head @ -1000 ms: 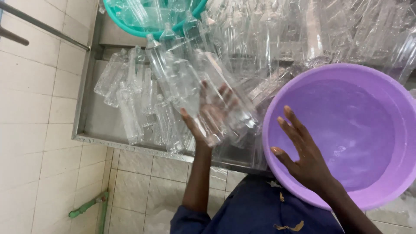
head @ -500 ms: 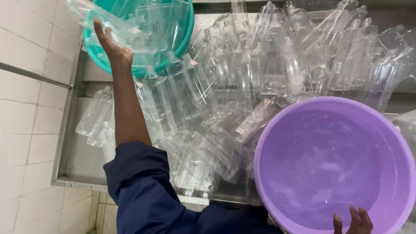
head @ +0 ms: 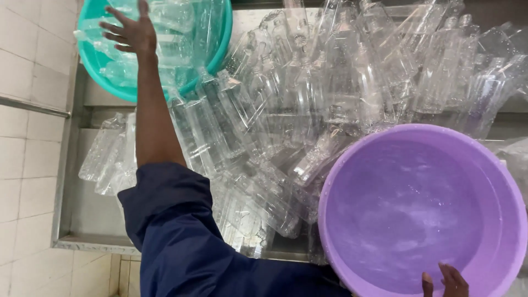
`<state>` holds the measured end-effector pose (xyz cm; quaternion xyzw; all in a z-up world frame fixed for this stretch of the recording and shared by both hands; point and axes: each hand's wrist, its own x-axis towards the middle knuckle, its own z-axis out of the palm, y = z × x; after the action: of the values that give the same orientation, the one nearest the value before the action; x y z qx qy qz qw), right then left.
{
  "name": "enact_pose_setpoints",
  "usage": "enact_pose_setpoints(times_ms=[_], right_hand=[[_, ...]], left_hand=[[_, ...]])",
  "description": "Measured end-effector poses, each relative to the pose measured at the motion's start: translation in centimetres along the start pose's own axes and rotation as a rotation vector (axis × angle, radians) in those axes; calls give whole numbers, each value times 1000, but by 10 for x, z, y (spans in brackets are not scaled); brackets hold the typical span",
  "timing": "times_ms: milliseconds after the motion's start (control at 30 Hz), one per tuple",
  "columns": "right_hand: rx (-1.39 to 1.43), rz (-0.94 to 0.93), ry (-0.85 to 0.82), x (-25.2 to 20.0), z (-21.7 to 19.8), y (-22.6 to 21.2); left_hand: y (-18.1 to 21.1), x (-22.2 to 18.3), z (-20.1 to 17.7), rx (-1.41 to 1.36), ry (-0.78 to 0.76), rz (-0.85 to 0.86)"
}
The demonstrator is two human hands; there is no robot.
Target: The person is washing clear plastic bottles by submerging them in a purple basin filled with water and then moving them to a separate pile.
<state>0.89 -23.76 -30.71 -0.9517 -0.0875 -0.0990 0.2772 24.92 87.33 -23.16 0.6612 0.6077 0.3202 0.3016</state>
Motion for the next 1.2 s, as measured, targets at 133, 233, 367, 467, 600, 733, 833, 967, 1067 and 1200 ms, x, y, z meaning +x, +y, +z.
enact_pose_setpoints(times_ms=[133,233,367,467,600,733,833,967,1067,1200], right_hand=[[-15,268,-286,22,-5,-3],[-139,-27,-160,14,-1,-9],[-171,46,-149,8,-15,-49],[-117,-87,-57,8,-9,-61],[-40,-65,-33,9,-3,-72],[343,-14,114,32,-24,-87],[514,199,271,60,-64,-73],[876,757,444,84,-81,18],[1153,946,397,85,-47,138],[1338,1080,440,108,-18,216]], left_hand=[[-23,-19,19,231,4,419],[-24,-64,19,216,-76,609],[70,-311,-87,151,-794,742],[83,-458,-129,8,-1163,837],[93,-585,-167,-32,-1533,903],[74,-664,-172,-133,-1711,681],[76,-713,-187,-141,-1771,443],[85,-799,-180,-251,-1811,334],[101,-889,-129,-318,-1900,487],[96,-1009,-17,-294,-1705,785]])
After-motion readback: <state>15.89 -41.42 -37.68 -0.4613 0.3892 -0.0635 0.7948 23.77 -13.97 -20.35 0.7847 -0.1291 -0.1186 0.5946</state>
